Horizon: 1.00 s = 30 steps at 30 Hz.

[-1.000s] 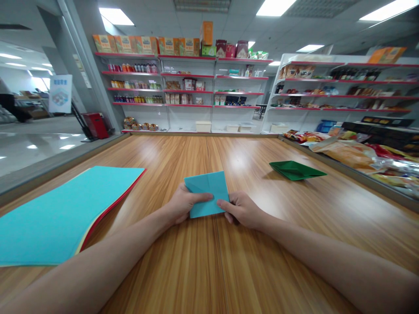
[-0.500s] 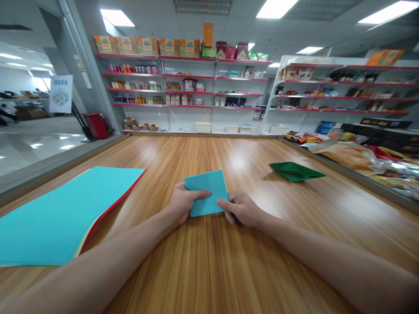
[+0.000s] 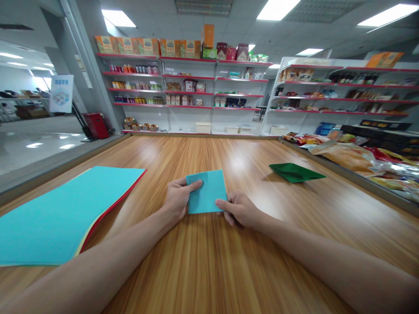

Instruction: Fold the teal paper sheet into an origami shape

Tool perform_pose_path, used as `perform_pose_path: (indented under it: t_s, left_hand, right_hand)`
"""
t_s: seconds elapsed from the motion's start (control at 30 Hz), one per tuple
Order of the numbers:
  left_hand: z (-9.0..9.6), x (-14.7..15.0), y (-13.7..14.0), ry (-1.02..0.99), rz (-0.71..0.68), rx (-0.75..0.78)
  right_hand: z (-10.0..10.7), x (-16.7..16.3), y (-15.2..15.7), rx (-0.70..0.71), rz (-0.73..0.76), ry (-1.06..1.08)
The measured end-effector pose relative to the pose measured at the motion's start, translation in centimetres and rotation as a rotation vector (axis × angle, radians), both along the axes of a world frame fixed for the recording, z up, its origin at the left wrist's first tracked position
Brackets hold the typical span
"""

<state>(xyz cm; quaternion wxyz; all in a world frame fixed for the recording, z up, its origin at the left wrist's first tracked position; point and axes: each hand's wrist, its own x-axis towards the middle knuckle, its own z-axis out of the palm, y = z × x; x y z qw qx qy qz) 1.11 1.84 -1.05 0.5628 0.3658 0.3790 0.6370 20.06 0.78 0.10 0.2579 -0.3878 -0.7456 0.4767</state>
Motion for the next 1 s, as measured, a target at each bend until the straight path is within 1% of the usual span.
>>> perform_pose_path:
  t_s: [0.3,0.43,0.53,0.6,0.7,0.77,0.8,0.9,0.93,1.0]
  left_hand:
    - [0.2,0.0,-0.2,-0.023,0.062,0.028]
    - [0.0,0.0,0.0,-0.012,0.103,0.037]
    - [-0.1,-1.1,1.0,-0.058,0.167,0.022]
    - [0.0,-2.4,1.8,-0.134,0.218,-0.018]
    - [0.4,-3.9,2.7,-0.156,0.200,-0.025]
    - [0.5,-4.0,2.6,-0.163,0.152,-0.037]
    - [0.5,-3.6,2.4,-0.157,0.093,-0.046]
    - [0.1,-2.1,1.4,-0.042,-0.207,0.024]
    - [0.0,-1.7,1.2,-0.001,-0.286,0.026]
    - [-0.3,-1.2,0.9,0.034,-0.350,0.007]
  right_hand:
    - [0.0,-0.4,0.0,0.040,0.003,0.010]
    - [-0.1,-0.5,-0.2,0.046,0.010,-0.014]
    - [-0.1,-0.3,-0.5,0.048,0.013,-0.052]
    - [-0.2,-0.1,-0.7,0.037,0.024,-0.070]
    - [-0.2,0.3,-0.9,0.018,0.023,-0.058]
    - [-0.3,0.4,-0.7,0.017,0.010,-0.044]
    - [-0.4,0.5,-0.6,0.020,0.009,-0.038]
    - [-0.7,0.5,-0.3,0.012,0.023,-0.010]
    - [-0.8,0.5,-0.2,0.013,0.020,0.003]
    - [-0.9,0.4,0.0,0.040,-0.040,0.034]
